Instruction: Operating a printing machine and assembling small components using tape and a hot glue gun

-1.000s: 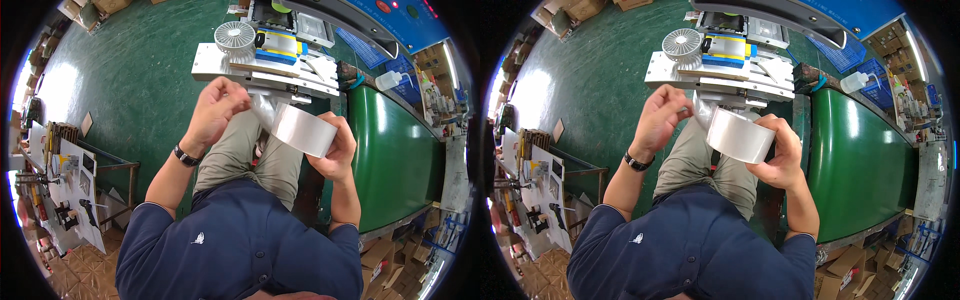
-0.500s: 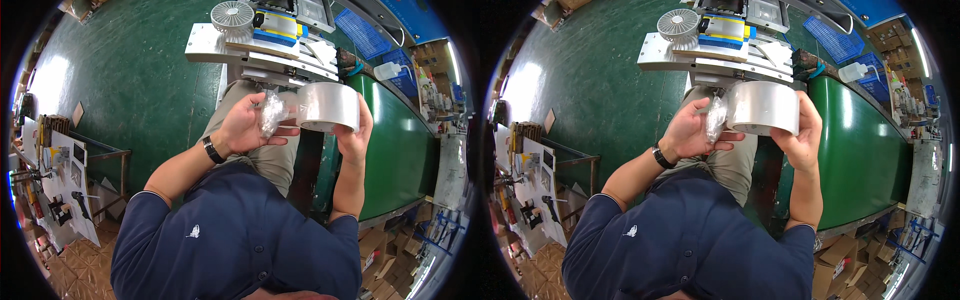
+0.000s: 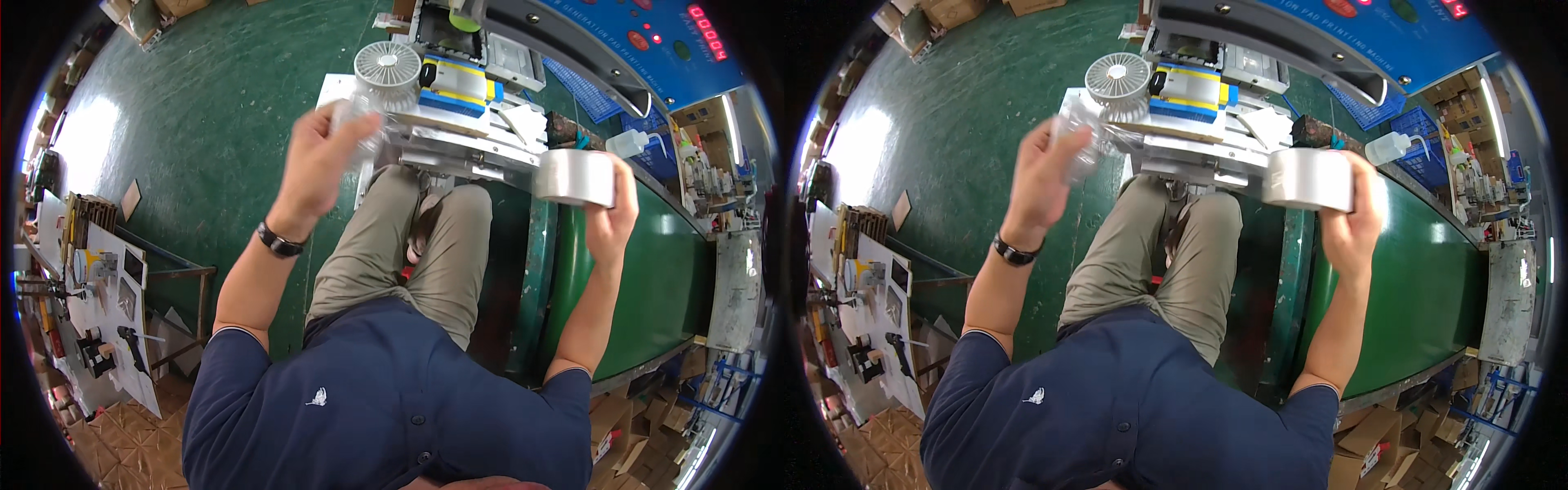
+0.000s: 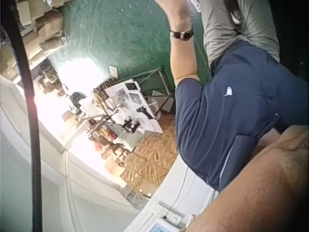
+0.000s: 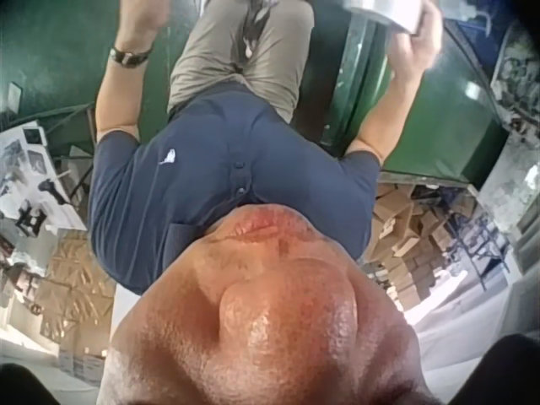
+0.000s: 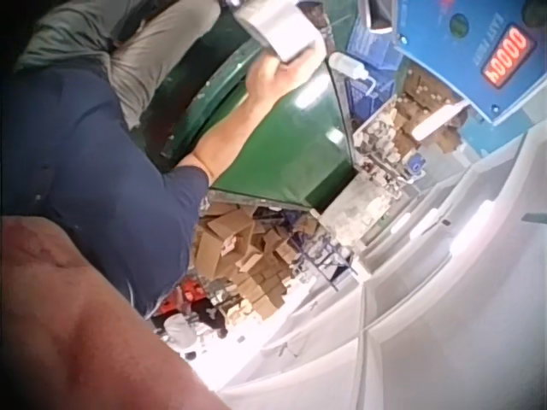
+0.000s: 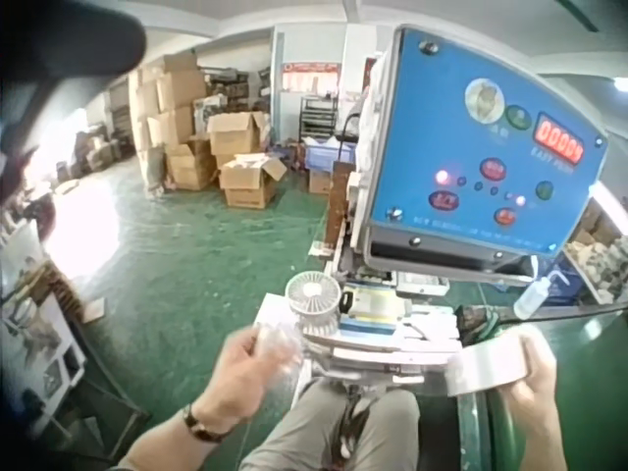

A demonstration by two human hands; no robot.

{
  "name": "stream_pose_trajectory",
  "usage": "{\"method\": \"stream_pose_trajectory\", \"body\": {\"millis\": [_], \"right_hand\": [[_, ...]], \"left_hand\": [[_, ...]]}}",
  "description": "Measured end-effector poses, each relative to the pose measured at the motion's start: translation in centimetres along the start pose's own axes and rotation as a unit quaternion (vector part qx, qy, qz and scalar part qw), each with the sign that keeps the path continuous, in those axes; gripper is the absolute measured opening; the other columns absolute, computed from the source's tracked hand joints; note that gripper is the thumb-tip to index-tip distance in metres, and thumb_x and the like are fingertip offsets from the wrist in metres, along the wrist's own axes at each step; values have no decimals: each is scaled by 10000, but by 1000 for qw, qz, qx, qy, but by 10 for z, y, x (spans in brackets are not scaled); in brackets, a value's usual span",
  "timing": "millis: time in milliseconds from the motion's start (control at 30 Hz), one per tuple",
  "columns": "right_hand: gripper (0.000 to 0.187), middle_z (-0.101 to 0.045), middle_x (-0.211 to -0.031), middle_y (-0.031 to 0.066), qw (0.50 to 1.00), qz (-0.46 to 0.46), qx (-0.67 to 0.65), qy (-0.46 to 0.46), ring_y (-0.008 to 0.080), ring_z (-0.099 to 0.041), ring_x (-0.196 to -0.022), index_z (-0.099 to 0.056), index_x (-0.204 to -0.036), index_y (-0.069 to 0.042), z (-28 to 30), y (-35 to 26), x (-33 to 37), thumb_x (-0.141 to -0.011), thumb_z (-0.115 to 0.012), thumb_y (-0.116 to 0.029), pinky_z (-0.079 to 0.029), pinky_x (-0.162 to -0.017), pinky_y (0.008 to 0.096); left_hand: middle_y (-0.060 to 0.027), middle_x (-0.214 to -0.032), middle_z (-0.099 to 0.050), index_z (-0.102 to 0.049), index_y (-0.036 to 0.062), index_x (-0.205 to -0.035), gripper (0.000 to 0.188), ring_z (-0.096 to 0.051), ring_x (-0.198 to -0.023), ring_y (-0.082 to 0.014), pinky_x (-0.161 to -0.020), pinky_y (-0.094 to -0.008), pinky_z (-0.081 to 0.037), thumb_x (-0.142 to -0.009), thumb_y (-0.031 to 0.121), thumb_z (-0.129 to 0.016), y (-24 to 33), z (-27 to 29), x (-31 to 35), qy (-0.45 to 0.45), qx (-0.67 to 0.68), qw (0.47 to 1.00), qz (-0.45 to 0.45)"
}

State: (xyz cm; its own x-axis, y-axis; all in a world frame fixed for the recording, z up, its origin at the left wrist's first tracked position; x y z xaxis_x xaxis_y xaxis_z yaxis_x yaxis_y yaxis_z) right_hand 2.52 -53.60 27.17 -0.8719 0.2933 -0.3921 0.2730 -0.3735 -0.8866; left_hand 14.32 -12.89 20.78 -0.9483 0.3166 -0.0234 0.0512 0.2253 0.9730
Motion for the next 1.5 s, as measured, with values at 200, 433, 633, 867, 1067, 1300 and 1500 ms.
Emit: {"method": "stream_pose_trajectory", "body": {"millis": [200,433,633,867,1067,1300,1500], "right_hand": [[387,-746,-1064,143,980,-93,-157,84,168,-646,-721,-618,-1322,17,8,63,-52,-938,-575,4,-508,-603,244],[345,-765,-1072,126,994,-74,-74,17,147,-622,-698,-630,-1290,-21,-26,65,-87,-950,-570,-9,-520,-609,245],[327,-779,-1092,123,991,-113,-70,18,147,-629,-736,-633,-1279,-22,-33,80,-96,-960,-564,-30,-539,-636,246],[359,-786,-1124,127,991,-123,-47,13,158,-646,-806,-626,-1320,-10,-37,83,-99,-968,-563,-45,-558,-667,253],[406,-786,-1136,136,992,-126,-21,14,174,-659,-850,-616,-1375,-2,-39,79,-99,-975,-566,-49,-566,-680,268],[429,-739,-1120,159,993,-113,-26,18,162,-631,-732,-612,-1384,-14,-39,88,-102,-960,-597,-79,-528,-623,252],[415,-759,-1121,142,993,-113,-15,7,172,-646,-810,-619,-1380,-19,-39,89,-101,-967,-584,-59,-546,-661,261]], "left_hand": [[-36,-847,-692,-666,-3,-1342,455,-588,-701,-129,-643,-262,-469,-976,245,-774,57,-5,-49,81,-219,966,-107],[-95,-946,-749,-670,78,-1380,493,-625,-718,-162,-657,-289,-491,-975,337,-781,83,-11,-83,87,-505,849,-132],[-102,-952,-752,-678,111,-1372,535,-637,-724,-213,-669,-336,-504,-963,451,-738,89,-17,-95,69,-578,809,-82],[-133,-1027,-788,-696,106,-1355,558,-715,-820,-273,-722,-372,-557,-948,487,-707,84,-18,-105,61,-623,774,-94],[-104,-1012,-818,-722,60,-1272,518,-764,-896,-335,-784,-401,-591,-924,440,-665,84,-24,-105,76,-638,753,-141],[-111,-1126,-822,-732,101,-1316,516,-770,-938,-310,-806,-390,-600,-937,449,-692,80,-27,-111,69,-675,726,-113],[-98,-1116,-826,-733,108,-1310,505,-773,-943,-310,-801,-395,-599,-938,445,-682,79,-30,-113,69,-698,705,-107]]}}
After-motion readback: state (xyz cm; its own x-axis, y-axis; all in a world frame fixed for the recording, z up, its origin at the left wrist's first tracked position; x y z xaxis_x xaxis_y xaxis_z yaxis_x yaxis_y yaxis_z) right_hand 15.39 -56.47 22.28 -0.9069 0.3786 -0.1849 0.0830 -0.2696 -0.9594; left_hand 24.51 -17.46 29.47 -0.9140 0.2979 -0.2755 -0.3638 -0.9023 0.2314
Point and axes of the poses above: each hand's wrist, its own x-axis away from the middle knuckle, its own z-axis out of the back of the hand, y = z × x, the point moved 5 cm from there along -x, towards the middle knuckle
